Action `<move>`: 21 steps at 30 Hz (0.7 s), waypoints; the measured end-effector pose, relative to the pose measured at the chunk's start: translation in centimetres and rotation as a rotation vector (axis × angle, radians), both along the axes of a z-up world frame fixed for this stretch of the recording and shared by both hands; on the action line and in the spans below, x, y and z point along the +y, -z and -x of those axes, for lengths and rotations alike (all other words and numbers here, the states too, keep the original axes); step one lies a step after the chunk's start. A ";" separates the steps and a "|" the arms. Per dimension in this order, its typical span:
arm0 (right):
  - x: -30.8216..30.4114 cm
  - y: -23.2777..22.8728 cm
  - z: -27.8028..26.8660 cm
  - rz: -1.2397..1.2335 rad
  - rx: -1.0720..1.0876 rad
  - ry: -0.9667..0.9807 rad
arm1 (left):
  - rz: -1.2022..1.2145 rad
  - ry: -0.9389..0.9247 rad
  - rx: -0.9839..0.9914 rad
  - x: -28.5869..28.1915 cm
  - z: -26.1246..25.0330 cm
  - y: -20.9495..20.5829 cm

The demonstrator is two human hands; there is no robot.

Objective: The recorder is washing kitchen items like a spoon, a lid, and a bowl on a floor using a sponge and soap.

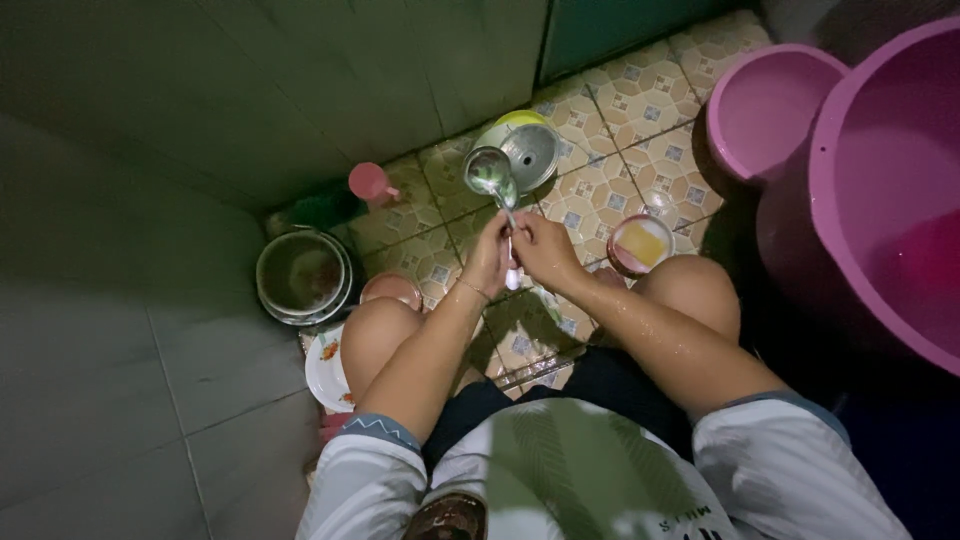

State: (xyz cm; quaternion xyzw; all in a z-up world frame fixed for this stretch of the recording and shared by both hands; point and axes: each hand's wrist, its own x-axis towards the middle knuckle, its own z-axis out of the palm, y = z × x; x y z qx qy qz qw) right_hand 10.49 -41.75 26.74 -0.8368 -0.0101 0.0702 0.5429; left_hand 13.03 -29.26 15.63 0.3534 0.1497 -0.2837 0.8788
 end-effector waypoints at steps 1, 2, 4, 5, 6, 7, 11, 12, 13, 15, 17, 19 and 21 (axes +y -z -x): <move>0.1 -0.2 0.0 0.031 -0.030 0.010 | -0.022 0.007 -0.013 0.0 -0.2 1.1; 0.1 0.0 0.1 0.032 -0.029 0.008 | -0.021 0.005 -0.013 0.0 0.1 0.4; 0.2 0.3 0.2 0.073 -0.185 -0.036 | -0.058 -0.076 -0.021 0.1 0.5 -1.0; 0.3 0.2 0.2 0.073 -0.184 -0.036 | -0.058 -0.076 -0.020 0.2 0.5 -0.8; 0.3 0.0 0.3 0.088 -0.196 -0.053 | -0.114 -0.089 -0.053 0.2 0.5 -0.7; 0.4 -0.3 0.3 0.104 -0.210 -0.071 | -0.170 -0.102 -0.087 0.2 0.4 -0.5; 0.5 -0.2 0.5 0.080 -0.129 -0.054 | -0.209 -0.134 -0.038 0.1 0.4 -1.5; 0.5 0.0 0.5 0.070 -0.151 -0.043 | -0.183 -0.170 -0.057 0.1 0.4 -1.1; 0.6 0.1 0.6 0.059 -0.171 -0.033 | -0.159 -0.205 -0.075 0.1 0.4 -0.7; 0.7 0.3 0.6 0.062 -0.195 -0.037 | -0.127 -0.195 -0.076 0.1 0.2 0.9; 0.6 0.8 0.6 0.065 -0.220 -0.039 | -0.095 -0.183 -0.077 0.0 0.0 1.5; 0.6 1.4 0.5 0.086 -0.257 -0.075 | -0.311 -0.209 -0.089 -0.1 0.1 1.1; 0.6 0.7 0.5 0.094 -0.245 -0.104 | -0.371 -0.233 -0.145 0.2 -0.3 4.0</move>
